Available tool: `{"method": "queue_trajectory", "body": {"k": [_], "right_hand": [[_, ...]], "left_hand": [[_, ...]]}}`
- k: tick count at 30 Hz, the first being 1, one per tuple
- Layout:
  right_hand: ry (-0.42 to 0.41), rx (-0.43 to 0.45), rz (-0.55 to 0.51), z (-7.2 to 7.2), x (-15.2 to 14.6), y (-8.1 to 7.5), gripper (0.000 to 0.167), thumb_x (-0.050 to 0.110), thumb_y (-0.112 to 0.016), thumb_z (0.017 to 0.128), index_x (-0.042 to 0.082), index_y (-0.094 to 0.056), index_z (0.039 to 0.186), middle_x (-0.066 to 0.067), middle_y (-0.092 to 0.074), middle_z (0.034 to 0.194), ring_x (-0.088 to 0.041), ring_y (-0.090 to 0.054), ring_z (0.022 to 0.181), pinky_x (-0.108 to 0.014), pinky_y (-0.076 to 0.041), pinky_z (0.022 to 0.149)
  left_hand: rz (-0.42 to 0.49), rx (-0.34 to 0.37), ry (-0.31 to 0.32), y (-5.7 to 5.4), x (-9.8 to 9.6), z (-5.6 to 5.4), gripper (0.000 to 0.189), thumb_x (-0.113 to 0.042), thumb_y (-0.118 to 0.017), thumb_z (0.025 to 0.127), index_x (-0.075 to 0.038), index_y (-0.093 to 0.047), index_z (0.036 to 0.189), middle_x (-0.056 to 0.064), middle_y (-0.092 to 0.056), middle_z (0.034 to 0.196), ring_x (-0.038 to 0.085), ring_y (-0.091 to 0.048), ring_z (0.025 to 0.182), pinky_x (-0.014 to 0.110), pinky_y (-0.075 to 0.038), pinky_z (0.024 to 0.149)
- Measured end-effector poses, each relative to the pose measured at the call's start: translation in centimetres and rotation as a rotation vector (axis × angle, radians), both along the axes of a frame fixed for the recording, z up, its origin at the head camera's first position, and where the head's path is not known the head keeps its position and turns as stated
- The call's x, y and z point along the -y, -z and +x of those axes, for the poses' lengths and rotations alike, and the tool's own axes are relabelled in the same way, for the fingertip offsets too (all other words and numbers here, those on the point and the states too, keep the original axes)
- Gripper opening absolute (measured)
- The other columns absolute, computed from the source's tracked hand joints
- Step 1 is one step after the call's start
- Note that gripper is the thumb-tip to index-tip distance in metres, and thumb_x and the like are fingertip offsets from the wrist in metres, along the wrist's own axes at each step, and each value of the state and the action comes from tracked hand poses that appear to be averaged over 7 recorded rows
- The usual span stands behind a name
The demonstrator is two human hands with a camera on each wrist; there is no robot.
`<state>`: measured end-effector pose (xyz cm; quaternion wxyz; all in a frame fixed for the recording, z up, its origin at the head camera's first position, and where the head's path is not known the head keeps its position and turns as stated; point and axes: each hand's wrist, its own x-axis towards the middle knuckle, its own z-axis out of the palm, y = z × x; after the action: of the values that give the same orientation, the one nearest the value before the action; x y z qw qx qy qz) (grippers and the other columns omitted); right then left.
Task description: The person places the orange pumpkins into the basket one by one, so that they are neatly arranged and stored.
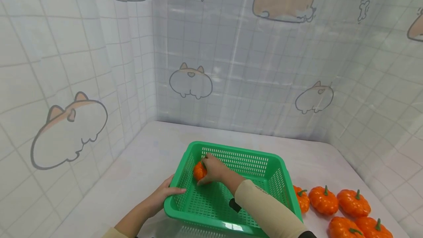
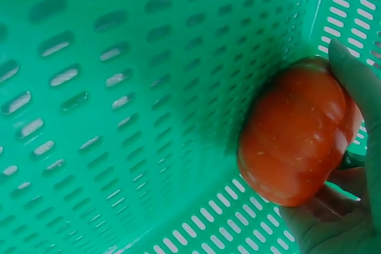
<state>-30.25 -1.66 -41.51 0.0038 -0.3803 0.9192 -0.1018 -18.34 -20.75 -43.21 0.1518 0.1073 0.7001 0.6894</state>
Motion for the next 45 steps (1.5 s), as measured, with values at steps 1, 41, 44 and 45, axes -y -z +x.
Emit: {"method": "queue_trajectory", "body": {"k": [1, 41, 44, 45], "right_hand": [[-0.001, -0.001, 0.005, 0.0, 0.0, 0.1, 0.081, 0.047, -0.081, 0.065, 0.001, -0.054, 0.126, -0.007, -0.052, 0.115, -0.016, -0.054, 0.097, -0.024, -0.052, 0.083], [0.204, 0.127, -0.331, 0.0, -12.2, -12.2, 0.108, 0.055, -0.076, 0.067, 0.012, -0.021, 0.149, -0.008, -0.023, 0.154, -0.030, -0.026, 0.140, -0.049, -0.036, 0.108], [0.237, 0.109, -0.356, -0.3, -14.4, -12.8, 0.109, 0.056, -0.074, 0.068, 0.011, -0.017, 0.150, -0.014, -0.022, 0.154, -0.035, -0.026, 0.139, -0.054, -0.038, 0.105], [0.258, 0.109, -0.364, -0.4, -15.1, -13.0, 0.109, 0.056, -0.074, 0.069, 0.011, -0.016, 0.150, -0.015, -0.021, 0.154, -0.036, -0.026, 0.139, -0.055, -0.038, 0.104]], "left_hand": [[-0.001, -0.001, 0.001, 0.0, 0.0, 0.1, 0.075, -0.018, -0.048, 0.094, 0.002, 0.001, 0.147, 0.032, -0.036, 0.137, 0.027, -0.060, 0.107, 0.040, -0.053, 0.090], [-0.053, 0.001, 0.009, 0.2, 0.0, 0.5, 0.077, -0.018, -0.048, 0.093, 0.004, 0.003, 0.147, 0.032, -0.040, 0.135, 0.025, -0.064, 0.100, 0.038, -0.055, 0.087], [-0.053, -0.003, 0.007, 0.2, -0.1, 0.4, 0.078, -0.018, -0.049, 0.093, 0.004, 0.003, 0.147, 0.033, -0.039, 0.135, 0.027, -0.063, 0.102, 0.040, -0.054, 0.087], [-0.054, -0.005, 0.006, 0.1, -0.1, 0.4, 0.078, -0.018, -0.049, 0.093, 0.004, 0.003, 0.147, 0.033, -0.040, 0.135, 0.027, -0.063, 0.102, 0.040, -0.054, 0.087]]}}
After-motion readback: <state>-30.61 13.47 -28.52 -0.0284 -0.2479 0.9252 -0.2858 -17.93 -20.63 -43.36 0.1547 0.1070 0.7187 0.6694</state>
